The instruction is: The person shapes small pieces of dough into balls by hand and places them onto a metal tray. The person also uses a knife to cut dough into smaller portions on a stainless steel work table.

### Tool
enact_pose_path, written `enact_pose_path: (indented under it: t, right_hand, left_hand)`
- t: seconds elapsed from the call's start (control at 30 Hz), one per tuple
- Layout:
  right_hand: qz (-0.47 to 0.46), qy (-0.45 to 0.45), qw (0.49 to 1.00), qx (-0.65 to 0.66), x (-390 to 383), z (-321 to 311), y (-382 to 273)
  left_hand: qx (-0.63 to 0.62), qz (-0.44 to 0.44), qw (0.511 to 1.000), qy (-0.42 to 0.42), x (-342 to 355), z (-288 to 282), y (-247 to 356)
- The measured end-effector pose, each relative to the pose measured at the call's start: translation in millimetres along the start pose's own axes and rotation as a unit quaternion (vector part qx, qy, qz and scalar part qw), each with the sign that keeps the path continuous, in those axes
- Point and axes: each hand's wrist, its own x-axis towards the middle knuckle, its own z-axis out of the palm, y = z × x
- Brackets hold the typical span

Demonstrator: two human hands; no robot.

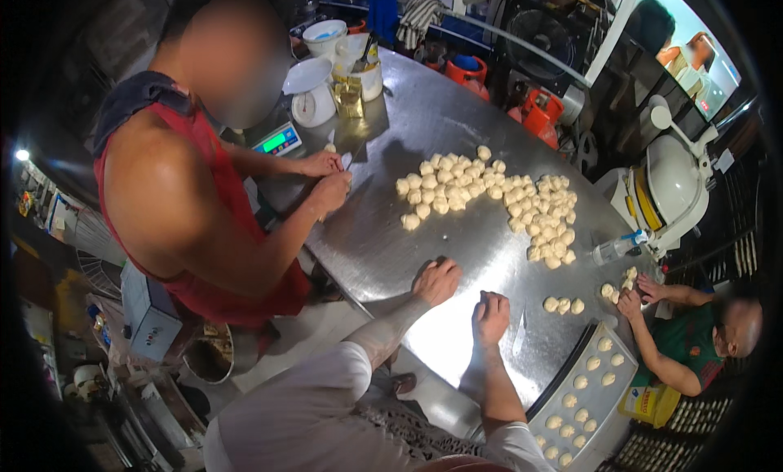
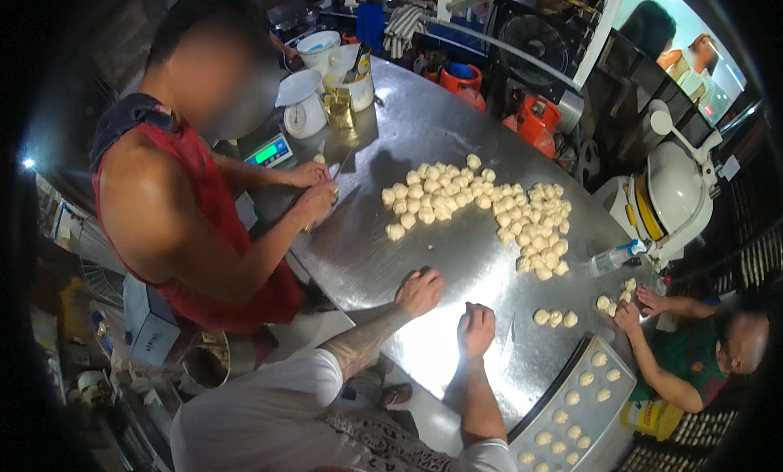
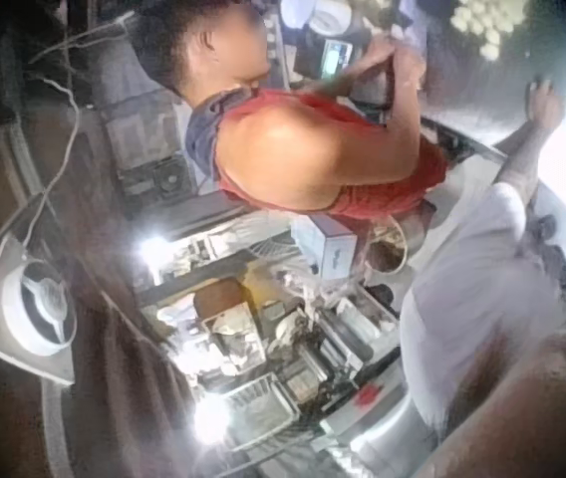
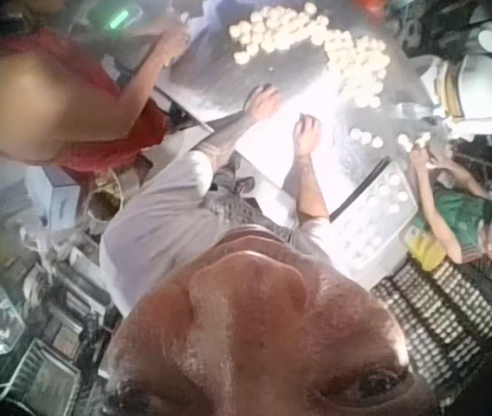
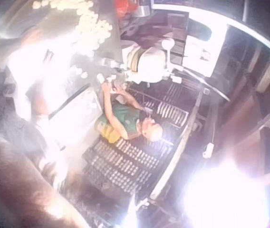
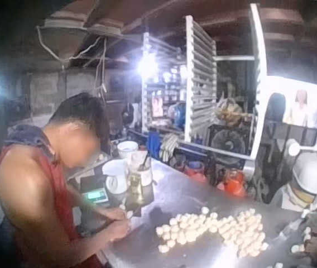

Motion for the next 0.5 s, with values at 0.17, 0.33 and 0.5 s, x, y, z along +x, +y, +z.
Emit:
enact_pose_path:
  t: [0.17, 0.33, 0.5]
  right_hand:
    - [-0.042, -0.042, 0.995, 0.083, -47.3, -22.4, 10.7]
    - [-0.046, -0.019, 0.999, -0.016, 0.4, -11.4, 28.5]
    - [-0.049, -0.006, 0.997, 0.051, -31.7, -6.2, 5.7]
  left_hand:
    - [-0.135, -0.013, 0.991, 0.018, -47.9, 10.0, -28.4]
    - [0.021, 0.033, 0.999, -0.013, -0.7, -9.4, -14.0]
    - [-0.038, -0.014, 0.999, -0.013, -45.6, 8.7, -15.3]
